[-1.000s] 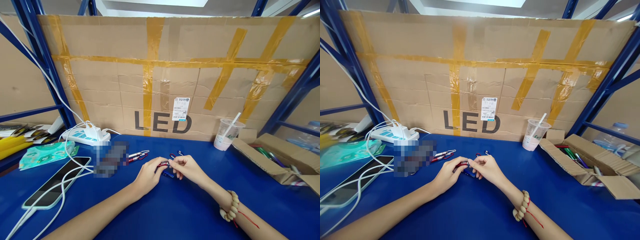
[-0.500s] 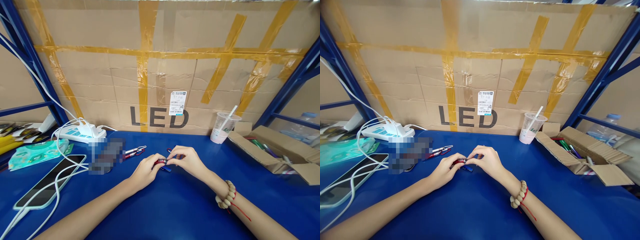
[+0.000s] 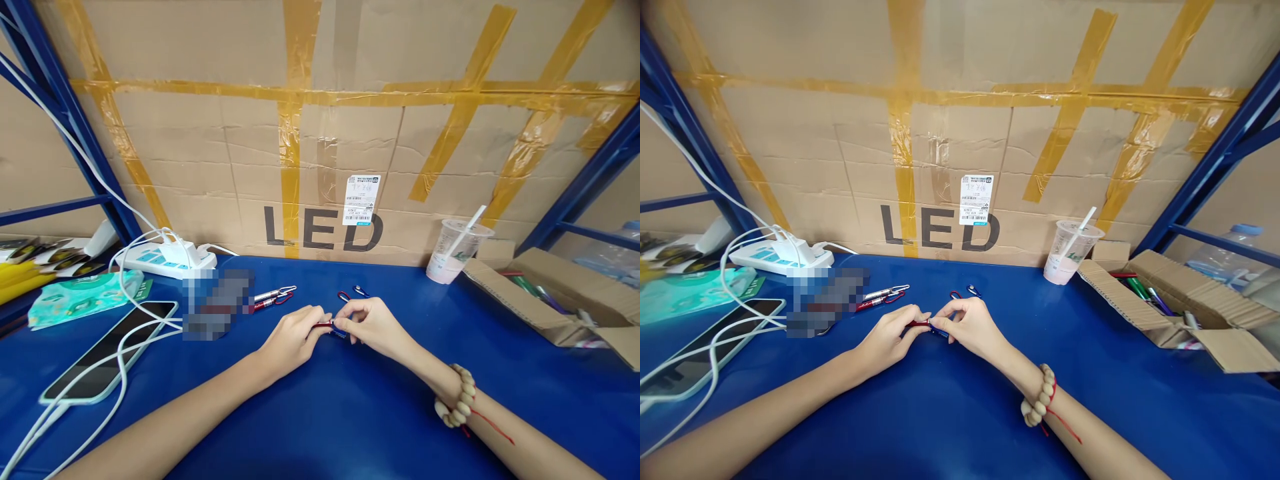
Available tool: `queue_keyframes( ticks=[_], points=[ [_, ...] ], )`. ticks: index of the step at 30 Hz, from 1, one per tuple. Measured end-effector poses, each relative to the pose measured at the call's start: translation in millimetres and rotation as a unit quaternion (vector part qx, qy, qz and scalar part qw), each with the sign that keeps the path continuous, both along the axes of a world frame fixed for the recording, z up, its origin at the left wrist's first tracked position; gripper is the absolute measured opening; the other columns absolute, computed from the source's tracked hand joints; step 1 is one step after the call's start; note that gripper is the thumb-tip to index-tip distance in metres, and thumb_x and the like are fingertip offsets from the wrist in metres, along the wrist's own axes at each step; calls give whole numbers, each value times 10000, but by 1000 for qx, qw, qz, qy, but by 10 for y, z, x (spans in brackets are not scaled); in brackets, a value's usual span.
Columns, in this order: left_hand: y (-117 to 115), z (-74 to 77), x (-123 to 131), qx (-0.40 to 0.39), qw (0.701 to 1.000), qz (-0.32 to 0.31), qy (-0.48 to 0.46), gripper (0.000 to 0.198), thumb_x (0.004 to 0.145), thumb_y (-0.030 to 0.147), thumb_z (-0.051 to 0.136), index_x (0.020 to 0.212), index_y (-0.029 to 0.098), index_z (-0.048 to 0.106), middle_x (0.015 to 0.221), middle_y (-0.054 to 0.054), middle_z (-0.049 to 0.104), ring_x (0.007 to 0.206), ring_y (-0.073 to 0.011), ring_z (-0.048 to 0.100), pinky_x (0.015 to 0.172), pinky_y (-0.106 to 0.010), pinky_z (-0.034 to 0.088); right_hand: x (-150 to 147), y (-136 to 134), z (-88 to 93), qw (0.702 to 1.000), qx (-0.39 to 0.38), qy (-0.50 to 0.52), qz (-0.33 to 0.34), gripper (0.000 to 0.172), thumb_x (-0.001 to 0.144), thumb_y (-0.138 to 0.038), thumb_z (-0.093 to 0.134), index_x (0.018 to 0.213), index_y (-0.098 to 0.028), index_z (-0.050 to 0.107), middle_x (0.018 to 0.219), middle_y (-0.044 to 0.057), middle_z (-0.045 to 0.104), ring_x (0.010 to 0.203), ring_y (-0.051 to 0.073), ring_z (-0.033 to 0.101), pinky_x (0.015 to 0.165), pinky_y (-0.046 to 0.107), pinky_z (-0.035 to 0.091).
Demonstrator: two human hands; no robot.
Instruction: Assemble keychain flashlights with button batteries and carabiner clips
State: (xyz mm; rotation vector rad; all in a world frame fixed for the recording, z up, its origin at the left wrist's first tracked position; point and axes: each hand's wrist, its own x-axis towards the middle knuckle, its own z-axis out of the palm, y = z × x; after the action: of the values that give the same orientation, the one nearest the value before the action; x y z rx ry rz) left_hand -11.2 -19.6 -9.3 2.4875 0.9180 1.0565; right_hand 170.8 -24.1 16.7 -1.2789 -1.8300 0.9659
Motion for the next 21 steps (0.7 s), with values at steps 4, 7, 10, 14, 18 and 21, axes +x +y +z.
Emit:
queue_keyframes(
  ticks=[4, 7, 10, 14, 18, 21],
  points=[
    [35, 27, 1, -9, 1000, -11, 15, 107, 886, 243, 429, 816, 196, 495, 821, -23, 619, 782, -147, 594, 696, -240, 455, -4, 35, -36, 992, -111, 58, 10, 378, 588, -491, 717, 667, -132, 632, 471, -40, 518, 380, 51, 442, 351, 163, 338],
    [39, 60, 20, -50, 999, -9, 0, 114, 887, 246, 429, 966, 218, 507, 921, -16, 632, 857, -141, 599, 755, -239, 459, -3, 58, -42, 990, -111, 82, 10, 403, 586, -517, 707, 656, -130, 618, 525, -29, 547, 392, 40, 451, 353, 150, 341],
    [27, 76, 60, -80, 996, 1, -25, 146, 887, 261, 421, 986, 223, 521, 942, -17, 636, 861, -143, 598, 751, -238, 461, 16, 79, -8, 993, -91, 69, 24, 422, 608, -545, 678, 608, -131, 597, 547, -10, 570, 401, 51, 475, 358, 158, 356],
    [14, 73, 107, -121, 991, 17, -55, 151, 885, 276, 412, 957, 213, 528, 831, -5, 630, 722, -127, 582, 652, -223, 447, 103, 111, 65, 1000, 8, 7, -17, 422, 725, -556, 570, 674, -143, 634, 613, 21, 621, 421, 82, 510, 393, 202, 395],
    [14, 95, 121, -151, 984, 27, -86, 167, 877, 301, 411, 948, 199, 522, 682, 14, 569, 597, -113, 526, 570, -215, 415, 219, 148, 45, 949, 228, -187, -110, 290, 825, -452, 513, 846, -221, 687, 852, 45, 666, 686, 154, 595, 573, 265, 452],
    [10, 137, 122, -177, 977, 36, -113, 190, 875, 317, 403, 956, 188, 518, 642, 20, 537, 601, -116, 514, 572, -217, 403, 275, 196, -73, 894, 300, -324, -80, 249, 856, -370, 501, 961, -230, 678, 958, 70, 640, 862, 203, 572, 715, 340, 443]
  ],
)
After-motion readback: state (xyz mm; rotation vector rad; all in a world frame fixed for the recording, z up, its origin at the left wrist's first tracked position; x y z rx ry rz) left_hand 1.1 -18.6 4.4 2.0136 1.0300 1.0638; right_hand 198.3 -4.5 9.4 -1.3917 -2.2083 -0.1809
